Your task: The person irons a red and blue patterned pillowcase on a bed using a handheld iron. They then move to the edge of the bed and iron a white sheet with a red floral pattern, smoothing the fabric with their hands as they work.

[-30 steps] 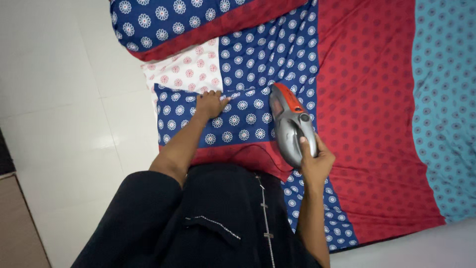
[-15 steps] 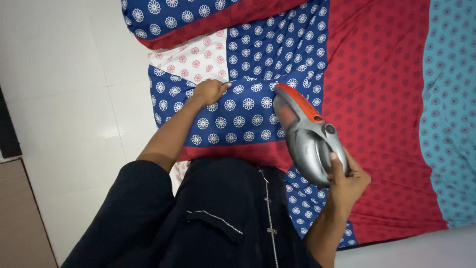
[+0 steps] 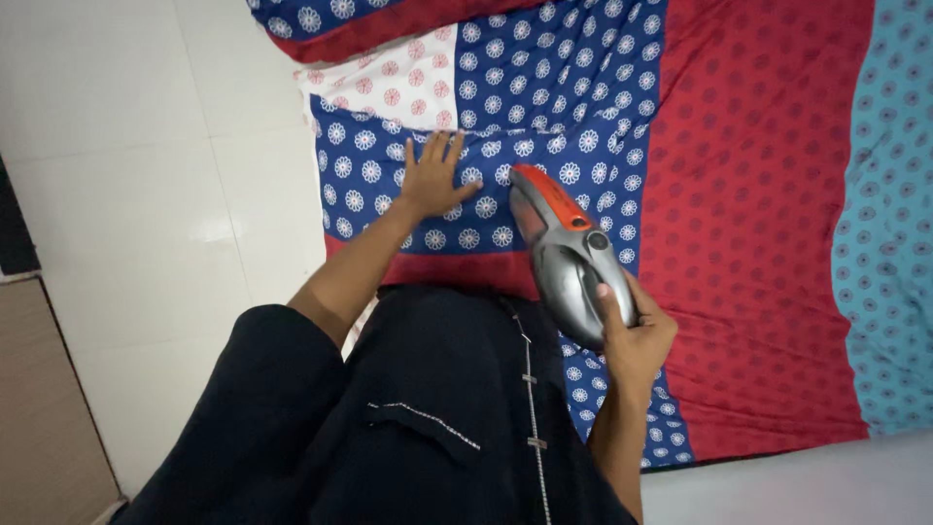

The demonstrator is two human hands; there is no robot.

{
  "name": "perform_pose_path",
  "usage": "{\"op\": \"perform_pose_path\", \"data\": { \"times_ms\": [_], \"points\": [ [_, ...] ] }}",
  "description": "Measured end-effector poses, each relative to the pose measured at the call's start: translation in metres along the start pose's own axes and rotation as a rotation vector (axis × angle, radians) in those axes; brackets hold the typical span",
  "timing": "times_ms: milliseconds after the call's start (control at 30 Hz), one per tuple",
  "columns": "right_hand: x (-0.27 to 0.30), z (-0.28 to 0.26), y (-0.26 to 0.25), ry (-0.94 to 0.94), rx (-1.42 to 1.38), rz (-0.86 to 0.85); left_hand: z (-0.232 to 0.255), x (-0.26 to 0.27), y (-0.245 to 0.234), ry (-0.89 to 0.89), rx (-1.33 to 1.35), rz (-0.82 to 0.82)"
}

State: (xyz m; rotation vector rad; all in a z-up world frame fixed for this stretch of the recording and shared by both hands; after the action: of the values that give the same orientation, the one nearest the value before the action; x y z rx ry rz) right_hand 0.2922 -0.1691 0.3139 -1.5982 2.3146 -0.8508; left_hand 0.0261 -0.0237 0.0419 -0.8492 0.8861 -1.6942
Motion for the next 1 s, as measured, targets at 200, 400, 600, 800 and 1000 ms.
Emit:
{"op": "perform_pose_path", "data": {
  "times_ms": [200,400,600,800,1000],
  "points": [
    [-0.008,-0.003,-0.009,0.044,0.005,-0.026,-0.033,-0.028,-0.003,-0.029,0.109,-0.113],
    [-0.009,-0.005,-0.026,0.047,-0.031,0.049,-0.014,-0.036,-0.031,0.064,0.24,0.043],
    [0.008,-0.023,-0.053,-0.009,-0.216,0.131,0.039,-0.004,-0.113,0.33,0.31,0.206],
    [0.03,-0.044,-0.08,-0.123,-0.192,0.183,0.087,0.055,-0.091,0.304,0.236,-0.089],
    [0.034,-0.054,-0.077,-0.191,-0.151,0.105,0.084,0.084,-0.069,0.383,0.26,-0.406]
  ]
}}
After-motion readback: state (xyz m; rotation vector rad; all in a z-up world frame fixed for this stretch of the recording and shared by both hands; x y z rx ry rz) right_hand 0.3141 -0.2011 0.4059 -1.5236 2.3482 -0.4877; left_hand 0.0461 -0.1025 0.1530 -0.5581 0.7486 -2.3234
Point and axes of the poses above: each hand's wrist, its own x-axis away from the middle knuckle, its own y-axis out of the palm, z = x × y, the point moved 2 cm from there along -x, towards the middle knuckle
